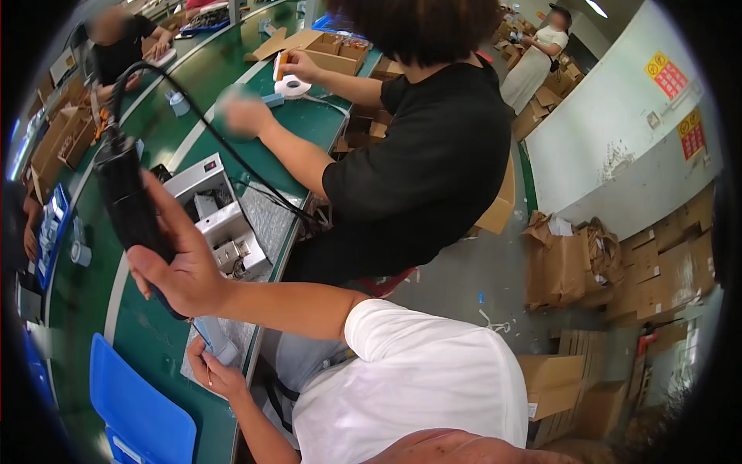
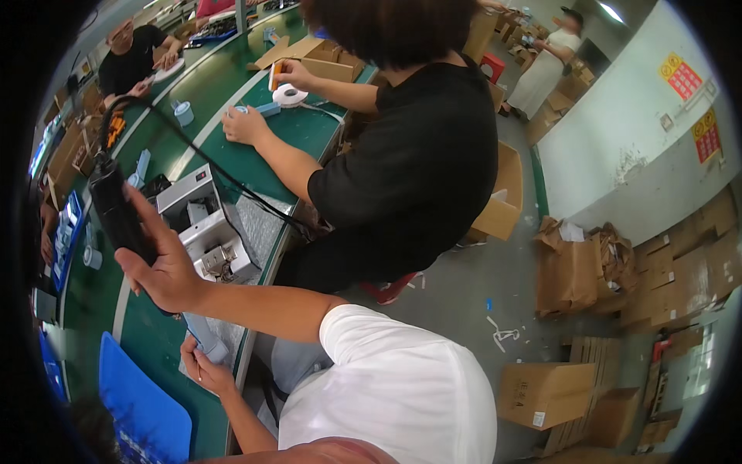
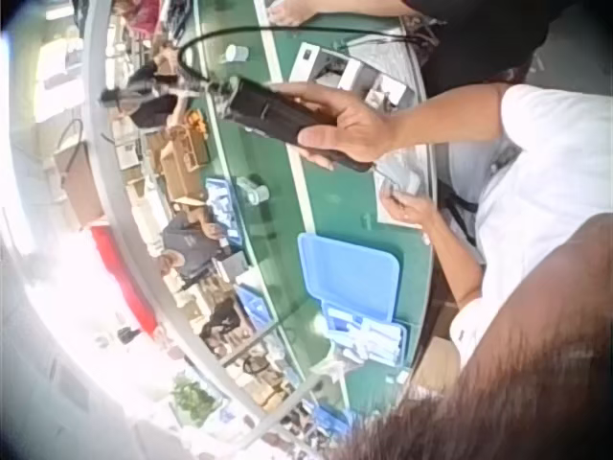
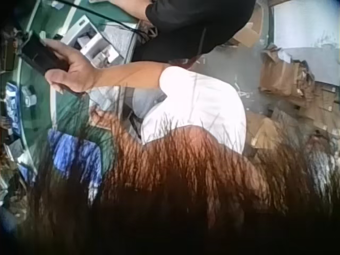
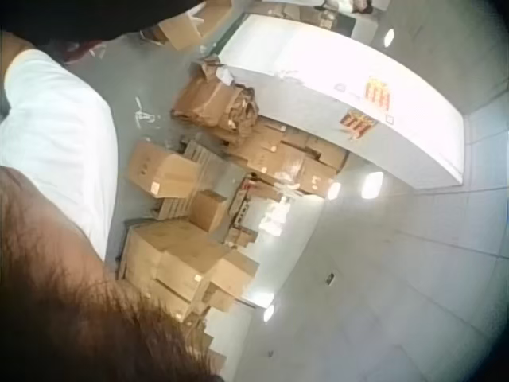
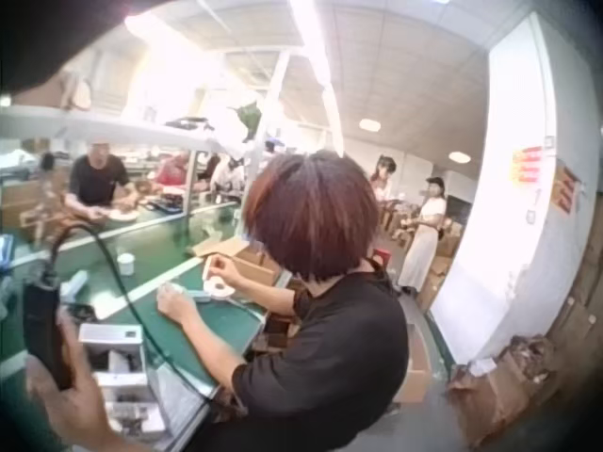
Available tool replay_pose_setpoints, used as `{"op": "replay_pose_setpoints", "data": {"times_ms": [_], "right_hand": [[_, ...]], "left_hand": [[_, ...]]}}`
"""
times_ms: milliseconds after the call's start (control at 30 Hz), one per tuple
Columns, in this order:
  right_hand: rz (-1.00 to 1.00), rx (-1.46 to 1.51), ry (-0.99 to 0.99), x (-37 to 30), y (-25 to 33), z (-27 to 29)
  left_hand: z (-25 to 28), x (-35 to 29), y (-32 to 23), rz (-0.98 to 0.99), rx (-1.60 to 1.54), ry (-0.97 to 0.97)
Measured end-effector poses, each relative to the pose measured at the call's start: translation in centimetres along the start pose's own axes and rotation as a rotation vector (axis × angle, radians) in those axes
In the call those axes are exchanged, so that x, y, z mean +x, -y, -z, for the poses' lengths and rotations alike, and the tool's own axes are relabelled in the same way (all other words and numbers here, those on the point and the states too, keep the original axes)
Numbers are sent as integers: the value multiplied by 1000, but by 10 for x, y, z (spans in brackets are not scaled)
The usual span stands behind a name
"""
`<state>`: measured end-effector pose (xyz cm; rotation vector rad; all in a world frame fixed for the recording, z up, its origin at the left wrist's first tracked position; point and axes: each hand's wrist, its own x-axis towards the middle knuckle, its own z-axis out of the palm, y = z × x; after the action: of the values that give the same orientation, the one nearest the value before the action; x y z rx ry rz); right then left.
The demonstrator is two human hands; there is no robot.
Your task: The person uses a handheld power tool to drive screws into light blue plastic components at a green assembly table. They repeatedly pick up parts from a blue bin, secure them with the tool, and place the finished units onto the table. The process is repetitive and involves handling multiple identical plastic pieces.
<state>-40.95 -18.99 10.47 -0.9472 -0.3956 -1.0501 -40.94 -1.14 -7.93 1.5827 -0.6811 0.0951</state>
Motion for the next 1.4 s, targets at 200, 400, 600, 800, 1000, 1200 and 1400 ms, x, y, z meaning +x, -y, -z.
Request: {"op": "replay_pose_setpoints", "data": {"times_ms": [200,400,600,800,1000,1200,1400], "right_hand": [[-87,361,-79,49,65,-14],[-22,-229,104,39,59,5],[264,-476,134,80,56,27],[343,-549,108,80,39,6],[272,-392,145,68,24,12],[76,-484,-46,50,37,7],[-491,253,211,61,56,47]], "left_hand": [[14,10,1,-32,144,-105],[-1,10,3,105,133,-146],[-2,15,-19,-58,178,-117],[-3,17,-26,-83,143,-87],[-6,17,-21,-117,134,-93],[-3,17,-22,-102,133,-108],[-2,16,-24,-117,164,-112]]}}
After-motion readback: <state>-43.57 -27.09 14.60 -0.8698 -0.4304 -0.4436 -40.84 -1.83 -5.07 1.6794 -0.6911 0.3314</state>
